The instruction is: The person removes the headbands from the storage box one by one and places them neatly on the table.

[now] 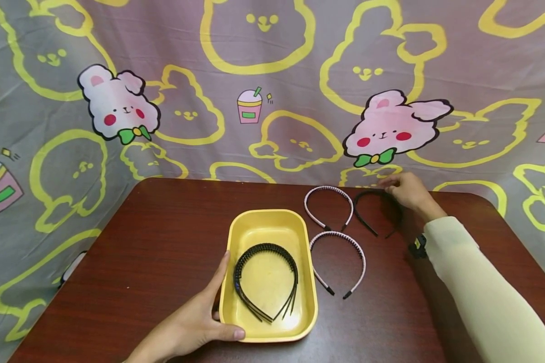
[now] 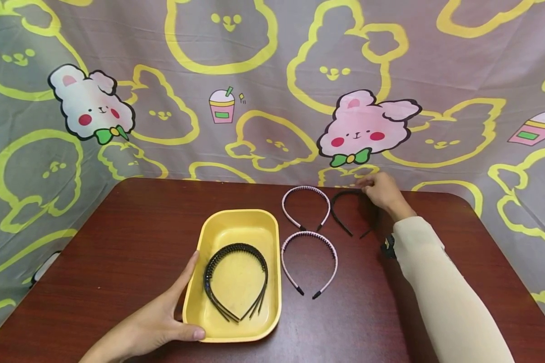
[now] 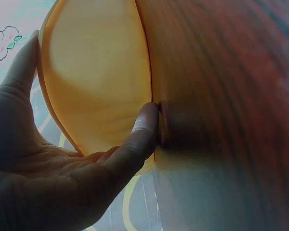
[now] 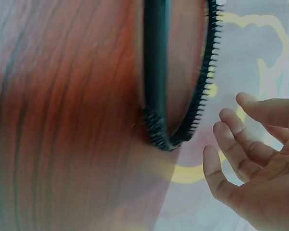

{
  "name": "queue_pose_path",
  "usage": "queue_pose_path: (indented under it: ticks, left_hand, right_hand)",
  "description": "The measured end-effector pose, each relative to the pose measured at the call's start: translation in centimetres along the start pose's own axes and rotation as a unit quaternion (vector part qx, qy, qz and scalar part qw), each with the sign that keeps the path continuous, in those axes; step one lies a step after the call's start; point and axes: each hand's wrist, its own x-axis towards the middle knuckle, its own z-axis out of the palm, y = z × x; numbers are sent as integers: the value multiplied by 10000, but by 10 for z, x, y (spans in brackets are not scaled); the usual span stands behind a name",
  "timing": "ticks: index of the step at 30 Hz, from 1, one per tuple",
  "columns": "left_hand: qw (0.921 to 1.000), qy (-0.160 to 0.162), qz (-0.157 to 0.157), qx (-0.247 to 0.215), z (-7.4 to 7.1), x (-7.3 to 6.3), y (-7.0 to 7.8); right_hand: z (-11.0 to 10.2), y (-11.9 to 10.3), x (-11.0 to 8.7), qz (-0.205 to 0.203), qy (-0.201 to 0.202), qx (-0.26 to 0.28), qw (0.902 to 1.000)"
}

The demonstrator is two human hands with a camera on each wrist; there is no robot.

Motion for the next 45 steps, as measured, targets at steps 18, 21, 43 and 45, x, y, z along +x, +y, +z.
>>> queue_pose_path:
  ticks: [18, 21, 43, 45]
  left_hand:
    - [9965, -379, 179, -722, 0, 3, -3]
    - [9962, -382, 195, -758, 0, 3, -3]
    - [9969, -344, 219, -678, 0, 3, -3]
    - [9971, -345, 172, -656, 0, 2, -3]
  right_hand:
    - [-1, -40, -18, -420, 166, 172, 9988]
    - [-1, -49, -23, -417, 94, 273, 9987]
    - [10, -115, -49, -1398, 275, 383, 9891]
    - [12, -119, -51, -1514, 283, 391, 9873]
